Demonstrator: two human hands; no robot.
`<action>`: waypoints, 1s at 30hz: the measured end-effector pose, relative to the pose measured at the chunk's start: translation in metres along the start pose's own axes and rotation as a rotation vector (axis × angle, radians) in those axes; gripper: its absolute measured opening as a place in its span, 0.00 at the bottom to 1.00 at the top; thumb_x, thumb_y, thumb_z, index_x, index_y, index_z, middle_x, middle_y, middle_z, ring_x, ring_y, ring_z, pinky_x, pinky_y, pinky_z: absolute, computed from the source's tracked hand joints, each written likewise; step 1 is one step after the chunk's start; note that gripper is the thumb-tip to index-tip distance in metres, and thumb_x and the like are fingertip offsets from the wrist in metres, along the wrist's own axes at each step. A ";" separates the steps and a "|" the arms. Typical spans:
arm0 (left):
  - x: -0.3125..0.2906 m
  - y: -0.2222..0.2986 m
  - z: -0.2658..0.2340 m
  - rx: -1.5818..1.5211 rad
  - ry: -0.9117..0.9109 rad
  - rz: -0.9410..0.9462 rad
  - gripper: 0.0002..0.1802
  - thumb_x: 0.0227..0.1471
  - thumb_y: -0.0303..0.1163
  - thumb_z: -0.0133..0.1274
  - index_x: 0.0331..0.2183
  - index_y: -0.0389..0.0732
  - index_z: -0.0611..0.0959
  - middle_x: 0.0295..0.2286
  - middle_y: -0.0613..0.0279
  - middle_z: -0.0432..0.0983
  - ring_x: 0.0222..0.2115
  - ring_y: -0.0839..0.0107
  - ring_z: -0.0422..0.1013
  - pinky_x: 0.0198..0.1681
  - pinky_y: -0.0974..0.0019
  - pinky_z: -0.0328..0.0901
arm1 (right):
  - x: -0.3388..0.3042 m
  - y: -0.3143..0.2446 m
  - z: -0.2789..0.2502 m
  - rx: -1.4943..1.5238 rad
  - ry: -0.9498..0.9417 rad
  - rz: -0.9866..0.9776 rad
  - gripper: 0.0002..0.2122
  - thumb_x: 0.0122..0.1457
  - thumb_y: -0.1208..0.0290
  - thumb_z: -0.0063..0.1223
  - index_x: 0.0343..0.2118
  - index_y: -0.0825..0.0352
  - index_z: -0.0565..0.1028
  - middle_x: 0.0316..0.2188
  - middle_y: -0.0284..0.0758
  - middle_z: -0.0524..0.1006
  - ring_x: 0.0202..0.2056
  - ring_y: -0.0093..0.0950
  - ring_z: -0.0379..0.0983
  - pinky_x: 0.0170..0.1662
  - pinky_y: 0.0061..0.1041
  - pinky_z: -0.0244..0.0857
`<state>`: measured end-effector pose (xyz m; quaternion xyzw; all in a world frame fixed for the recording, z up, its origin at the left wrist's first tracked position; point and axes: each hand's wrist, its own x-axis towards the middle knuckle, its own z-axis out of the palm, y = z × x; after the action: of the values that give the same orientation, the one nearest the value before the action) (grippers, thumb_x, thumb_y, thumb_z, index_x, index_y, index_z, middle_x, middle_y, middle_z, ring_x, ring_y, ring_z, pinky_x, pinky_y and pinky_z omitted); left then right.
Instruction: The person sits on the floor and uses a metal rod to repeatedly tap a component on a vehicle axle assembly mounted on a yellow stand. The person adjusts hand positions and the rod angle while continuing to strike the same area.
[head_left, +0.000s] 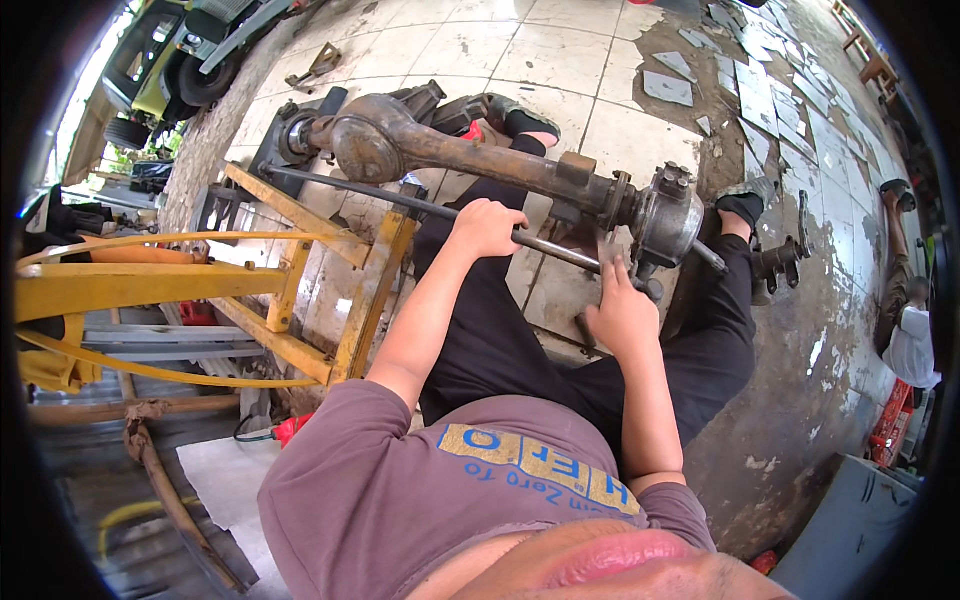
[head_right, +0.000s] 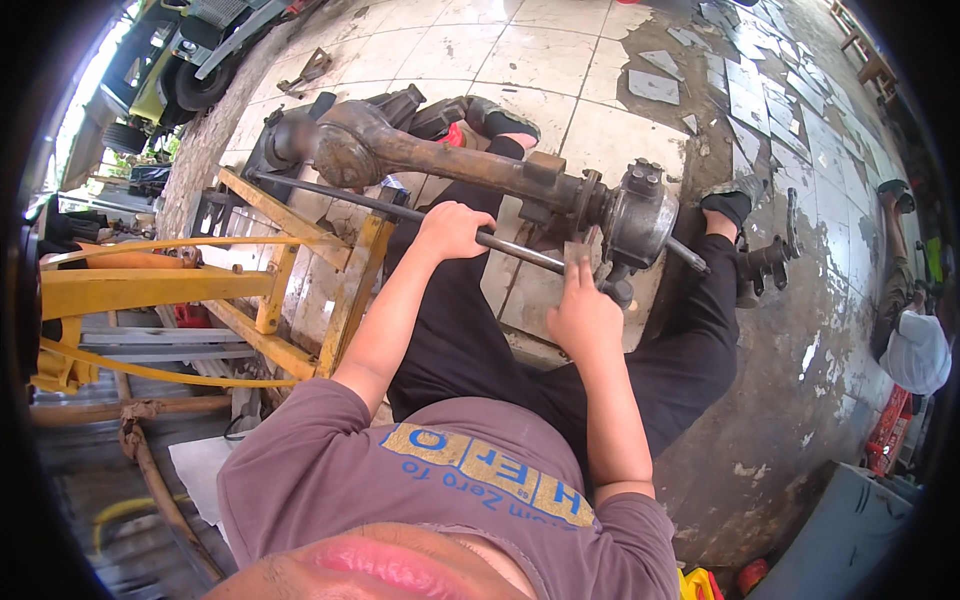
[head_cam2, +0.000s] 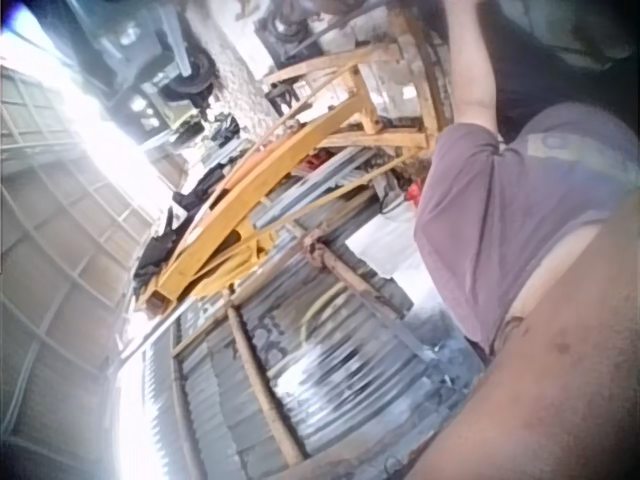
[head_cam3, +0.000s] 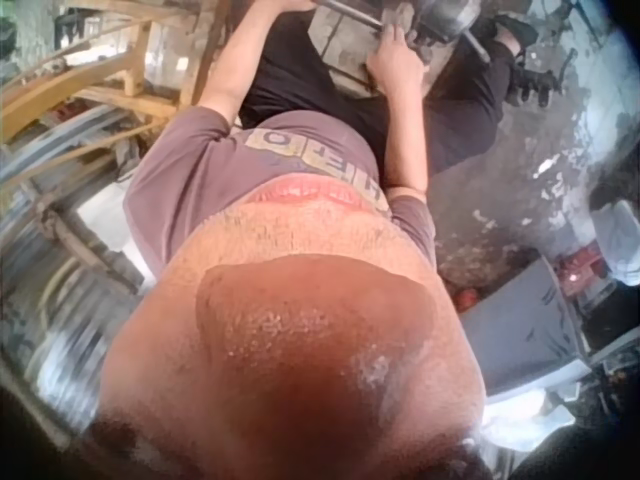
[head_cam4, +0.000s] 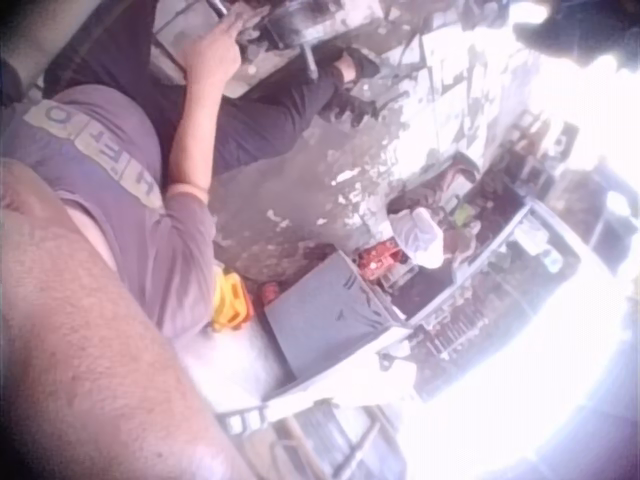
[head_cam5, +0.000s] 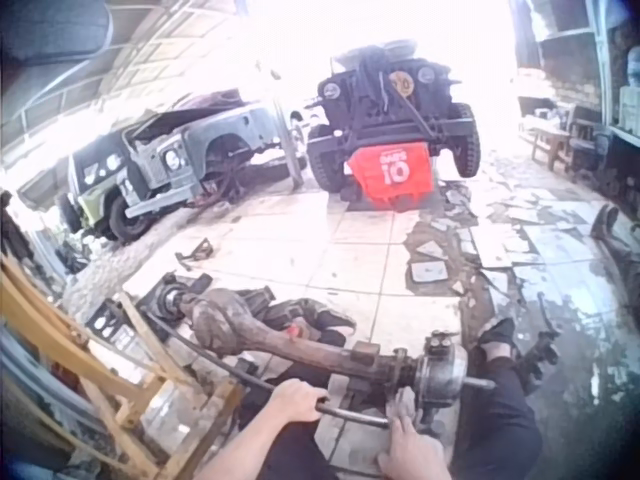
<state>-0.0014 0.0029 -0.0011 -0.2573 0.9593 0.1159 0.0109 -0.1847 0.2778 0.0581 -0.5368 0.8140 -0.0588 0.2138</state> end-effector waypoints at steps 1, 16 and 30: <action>-0.002 0.000 -0.001 0.013 -0.015 -0.003 0.16 0.46 0.48 0.71 0.38 0.55 0.95 0.27 0.55 0.87 0.35 0.49 0.84 0.46 0.47 0.77 | 0.004 -0.001 0.000 0.009 0.003 0.012 0.40 0.57 0.64 0.60 0.74 0.71 0.65 0.77 0.48 0.65 0.45 0.49 0.88 0.50 0.45 0.82; 0.000 -0.006 0.000 0.031 -0.006 -0.002 0.15 0.46 0.46 0.70 0.38 0.56 0.95 0.29 0.56 0.88 0.36 0.50 0.84 0.46 0.48 0.77 | 0.004 0.002 -0.003 0.002 -0.020 -0.003 0.39 0.57 0.66 0.61 0.73 0.70 0.66 0.77 0.49 0.65 0.46 0.52 0.87 0.50 0.47 0.82; 0.001 -0.004 0.001 0.025 0.013 0.018 0.15 0.46 0.47 0.70 0.37 0.55 0.95 0.27 0.55 0.87 0.34 0.50 0.84 0.44 0.47 0.77 | -0.003 0.005 -0.006 0.038 -0.015 0.017 0.39 0.56 0.64 0.62 0.72 0.68 0.68 0.76 0.45 0.67 0.48 0.52 0.86 0.54 0.48 0.81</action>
<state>0.0001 -0.0008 -0.0032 -0.2493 0.9630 0.1022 0.0068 -0.1903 0.2813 0.0628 -0.5264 0.8156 -0.0683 0.2304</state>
